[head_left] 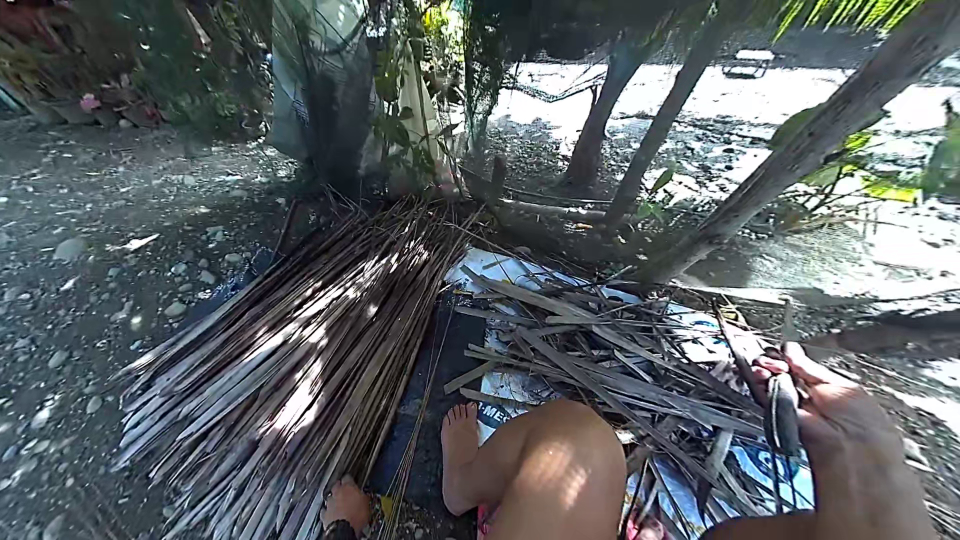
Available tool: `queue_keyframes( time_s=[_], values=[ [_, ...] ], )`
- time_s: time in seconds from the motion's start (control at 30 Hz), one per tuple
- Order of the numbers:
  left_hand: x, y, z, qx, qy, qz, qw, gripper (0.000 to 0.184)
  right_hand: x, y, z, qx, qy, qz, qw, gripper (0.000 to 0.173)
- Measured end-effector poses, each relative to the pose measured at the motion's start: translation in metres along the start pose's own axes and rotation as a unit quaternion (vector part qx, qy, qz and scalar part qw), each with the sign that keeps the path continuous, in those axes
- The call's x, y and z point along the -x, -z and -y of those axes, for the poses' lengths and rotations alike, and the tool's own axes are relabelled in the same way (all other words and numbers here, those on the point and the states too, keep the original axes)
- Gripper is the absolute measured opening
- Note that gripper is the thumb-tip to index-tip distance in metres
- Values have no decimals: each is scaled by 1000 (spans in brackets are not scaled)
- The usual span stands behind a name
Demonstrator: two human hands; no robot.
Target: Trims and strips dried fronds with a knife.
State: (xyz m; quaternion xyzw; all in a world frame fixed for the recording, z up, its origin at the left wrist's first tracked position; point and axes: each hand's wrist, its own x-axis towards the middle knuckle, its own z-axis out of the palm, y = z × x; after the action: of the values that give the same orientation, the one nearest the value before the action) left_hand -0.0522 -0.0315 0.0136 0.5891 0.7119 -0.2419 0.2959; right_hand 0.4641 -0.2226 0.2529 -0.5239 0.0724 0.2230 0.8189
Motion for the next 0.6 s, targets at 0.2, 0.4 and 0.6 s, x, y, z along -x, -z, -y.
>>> queue_keyframes(
  time_s=[0.2,0.4,0.6],
  values=[
    [39,43,21,214,-160,46,962,37,6,-8,5,-47,-7,8,999,24],
    [68,67,27,598,-63,66,796,23,14,-19,9,-80,-26,13,996,23],
    [60,39,15,425,-91,63,899,37,19,-14,11,-88,-37,-11,995,21]
  ],
)
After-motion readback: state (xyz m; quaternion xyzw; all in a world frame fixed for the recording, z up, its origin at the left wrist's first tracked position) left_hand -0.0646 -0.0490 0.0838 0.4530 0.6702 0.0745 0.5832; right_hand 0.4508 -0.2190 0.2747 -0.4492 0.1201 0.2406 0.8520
